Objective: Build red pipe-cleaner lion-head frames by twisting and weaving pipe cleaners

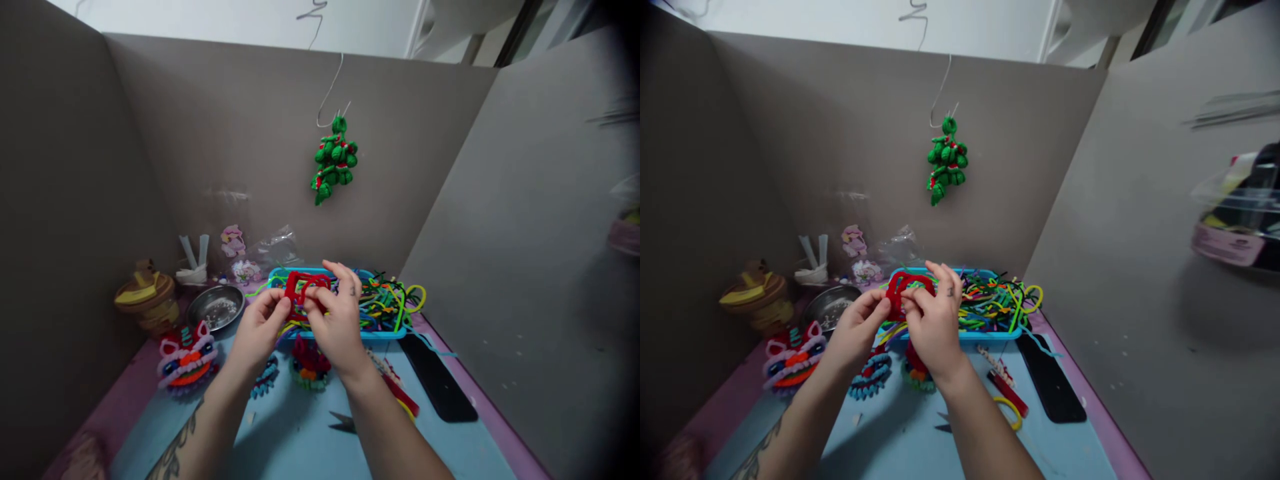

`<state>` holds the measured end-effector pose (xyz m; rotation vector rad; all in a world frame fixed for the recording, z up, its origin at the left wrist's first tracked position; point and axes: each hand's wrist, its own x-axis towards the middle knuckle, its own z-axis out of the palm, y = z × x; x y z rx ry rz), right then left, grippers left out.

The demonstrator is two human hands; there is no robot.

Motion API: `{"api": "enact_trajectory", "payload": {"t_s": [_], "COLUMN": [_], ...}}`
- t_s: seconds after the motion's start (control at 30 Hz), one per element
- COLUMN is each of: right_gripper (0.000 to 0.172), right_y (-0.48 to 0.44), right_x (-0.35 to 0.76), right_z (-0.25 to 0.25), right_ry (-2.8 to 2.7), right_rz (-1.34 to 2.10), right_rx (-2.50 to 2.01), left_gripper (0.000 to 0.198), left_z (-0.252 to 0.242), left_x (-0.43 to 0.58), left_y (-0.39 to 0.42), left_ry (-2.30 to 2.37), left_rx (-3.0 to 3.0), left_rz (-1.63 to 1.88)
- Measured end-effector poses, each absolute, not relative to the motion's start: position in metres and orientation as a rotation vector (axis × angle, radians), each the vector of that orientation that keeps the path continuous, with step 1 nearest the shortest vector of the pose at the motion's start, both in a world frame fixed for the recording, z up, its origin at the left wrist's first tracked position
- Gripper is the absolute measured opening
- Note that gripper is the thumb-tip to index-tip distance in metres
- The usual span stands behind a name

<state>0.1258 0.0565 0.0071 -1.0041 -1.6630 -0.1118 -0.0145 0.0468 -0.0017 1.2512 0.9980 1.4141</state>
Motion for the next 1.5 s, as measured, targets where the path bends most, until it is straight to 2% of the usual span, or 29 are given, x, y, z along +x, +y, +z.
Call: {"api": "enact_trajectory", "payload": {"t_s": [0.43, 0.57, 0.73, 1.07, 1.17, 1.4, 1.5], "right_gripper": [0.026, 0.022, 0.008, 0.016, 0.017, 0.019, 0.02], "right_y": [0.06, 0.062, 0.063, 0.056, 0.054, 0.062, 0.067], "right_x": [0.124, 0.126, 0.129, 0.111, 0.108, 0.112, 0.114], "right_z": [0.0, 0.002, 0.005, -0.002, -0.003, -0.003, -0.004], "right_ry": [-1.773, -1.839, -1.818, -1.541, -1.453, -1.289, -1.207], "right_rz": [0.024, 0.152, 0.281, 0.289, 0.413, 0.604, 0.682], "right_rx": [-0.934, -0.93, -0.926, -1.033, -1.061, -1.065, -1.062], "left_gripper": [0.029, 0.027, 0.024, 0.015, 0.014, 0.033, 0.03], "left_z": [0.003, 0.005, 0.005, -0.001, -0.005, 0.003, 0.007], "left_x": [-0.014, -0.015, -0.016, -0.012, -0.012, -0.024, -0.029], "left_y": [0.046, 0.046, 0.046, 0.041, 0.043, 0.047, 0.048], "left_ry": [1.021, 1.054, 1.064, 1.312, 1.335, 1.334, 1.38], "left_rx": [1.256, 1.199, 1.267, 1.679, 1.809, 1.802, 1.928], "left_rz": [1.405, 1.469, 1.423, 1.501, 1.506, 1.384, 1.317]}}
